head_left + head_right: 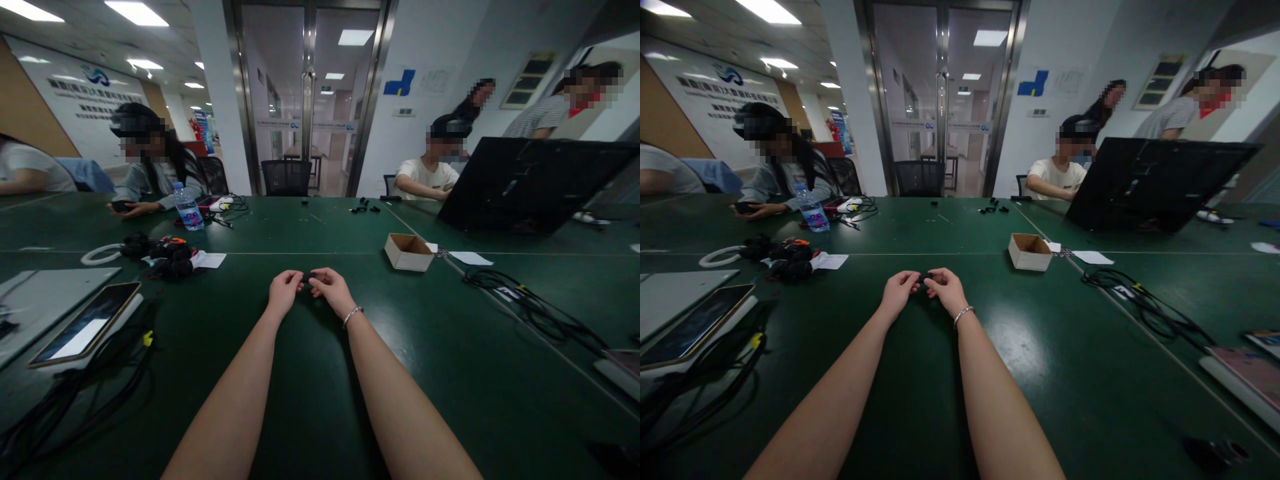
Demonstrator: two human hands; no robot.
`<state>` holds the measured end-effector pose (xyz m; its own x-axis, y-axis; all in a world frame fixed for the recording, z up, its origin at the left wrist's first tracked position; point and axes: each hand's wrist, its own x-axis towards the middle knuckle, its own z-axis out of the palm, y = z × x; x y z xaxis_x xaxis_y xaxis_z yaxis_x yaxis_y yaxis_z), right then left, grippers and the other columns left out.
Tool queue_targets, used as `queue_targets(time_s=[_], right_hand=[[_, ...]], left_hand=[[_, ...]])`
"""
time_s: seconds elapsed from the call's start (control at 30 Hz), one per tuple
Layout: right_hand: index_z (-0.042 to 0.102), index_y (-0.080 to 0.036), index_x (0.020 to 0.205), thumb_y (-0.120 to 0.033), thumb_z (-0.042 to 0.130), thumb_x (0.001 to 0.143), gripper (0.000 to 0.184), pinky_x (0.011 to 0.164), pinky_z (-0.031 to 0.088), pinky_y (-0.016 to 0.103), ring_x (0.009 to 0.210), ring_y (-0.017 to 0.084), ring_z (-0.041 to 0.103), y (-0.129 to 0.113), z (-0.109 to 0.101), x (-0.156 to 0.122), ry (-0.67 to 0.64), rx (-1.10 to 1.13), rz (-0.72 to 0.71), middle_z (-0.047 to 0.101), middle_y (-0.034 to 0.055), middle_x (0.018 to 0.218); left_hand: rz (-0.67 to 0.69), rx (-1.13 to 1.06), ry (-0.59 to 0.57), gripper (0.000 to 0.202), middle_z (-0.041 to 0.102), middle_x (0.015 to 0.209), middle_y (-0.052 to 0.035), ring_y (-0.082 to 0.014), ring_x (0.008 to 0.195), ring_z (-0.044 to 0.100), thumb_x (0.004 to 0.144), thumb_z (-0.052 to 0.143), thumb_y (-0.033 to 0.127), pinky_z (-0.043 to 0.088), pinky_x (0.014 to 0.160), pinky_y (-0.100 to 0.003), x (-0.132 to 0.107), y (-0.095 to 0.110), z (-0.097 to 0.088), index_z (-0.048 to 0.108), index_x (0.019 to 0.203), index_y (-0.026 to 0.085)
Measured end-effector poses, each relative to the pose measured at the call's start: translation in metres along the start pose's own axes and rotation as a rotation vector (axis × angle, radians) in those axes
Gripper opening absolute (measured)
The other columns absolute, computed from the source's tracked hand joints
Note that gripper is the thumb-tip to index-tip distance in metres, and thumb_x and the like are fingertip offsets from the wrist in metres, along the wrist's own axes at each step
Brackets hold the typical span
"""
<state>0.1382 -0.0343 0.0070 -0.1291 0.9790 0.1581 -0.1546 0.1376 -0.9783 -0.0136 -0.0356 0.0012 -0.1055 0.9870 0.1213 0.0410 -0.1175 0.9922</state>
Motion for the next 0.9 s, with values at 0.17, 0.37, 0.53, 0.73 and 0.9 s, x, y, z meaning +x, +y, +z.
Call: queue_targets(time_s=[0.17,0.37,0.53,0.73,0.9], right_hand=[[0.061,-0.016,0.095,-0.034,0.078,0.063,0.041,0.046,0.05,0.023,0.053,0.012,0.06,0.001,0.001,0.001,-0.01,-0.03,0.0,0.059,-0.003,0.066],[0.059,-0.016,0.096,-0.034,0.076,0.064,0.041,0.045,0.05,0.022,0.05,0.01,0.059,0.003,0.003,0.001,-0.027,-0.061,-0.014,0.06,-0.0033,0.069],[0.057,-0.015,0.096,-0.032,0.075,0.064,0.04,0.045,0.05,0.022,0.05,0.01,0.059,0.006,0.002,0.003,0.045,-0.063,-0.004,0.057,-0.0044,0.068],[0.058,-0.015,0.098,-0.027,0.07,0.067,0.036,0.044,0.05,0.021,0.049,0.009,0.059,0.007,0.004,0.005,0.053,-0.086,-0.003,0.059,-0.0033,0.07],[0.059,-0.015,0.099,-0.023,0.067,0.068,0.033,0.043,0.05,0.021,0.049,0.009,0.059,0.007,0.004,0.006,0.054,-0.121,-0.02,0.058,-0.0028,0.074]], left_hand=[[0.012,0.042,0.009,0.031,0.065,0.073,-0.0059,-0.0157,0.064,0.06,0.078,0.061,0.043,0.048,0.062,-0.028,-0.002,0.003,-0.001,0.067,0.087,0.014],[0.059,0.116,0.034,0.031,0.063,0.067,-0.0031,-0.0146,0.061,0.06,0.082,0.054,0.046,0.048,0.059,-0.025,0.0,-0.001,0.002,0.063,0.083,0.016],[0.047,0.225,-0.01,0.027,0.061,0.066,-0.0013,-0.0141,0.06,0.059,0.084,0.05,0.042,0.047,0.058,-0.024,0.002,0.003,0.006,0.061,0.081,0.018],[0.066,0.282,-0.007,0.027,0.058,0.064,0.0007,-0.0134,0.058,0.056,0.086,0.048,0.043,0.043,0.054,-0.023,-0.002,0.008,0.005,0.06,0.083,0.02],[0.08,0.289,0.001,0.029,0.057,0.063,0.0009,-0.0132,0.058,0.054,0.085,0.048,0.045,0.041,0.055,-0.023,-0.003,0.01,0.003,0.061,0.082,0.019]])
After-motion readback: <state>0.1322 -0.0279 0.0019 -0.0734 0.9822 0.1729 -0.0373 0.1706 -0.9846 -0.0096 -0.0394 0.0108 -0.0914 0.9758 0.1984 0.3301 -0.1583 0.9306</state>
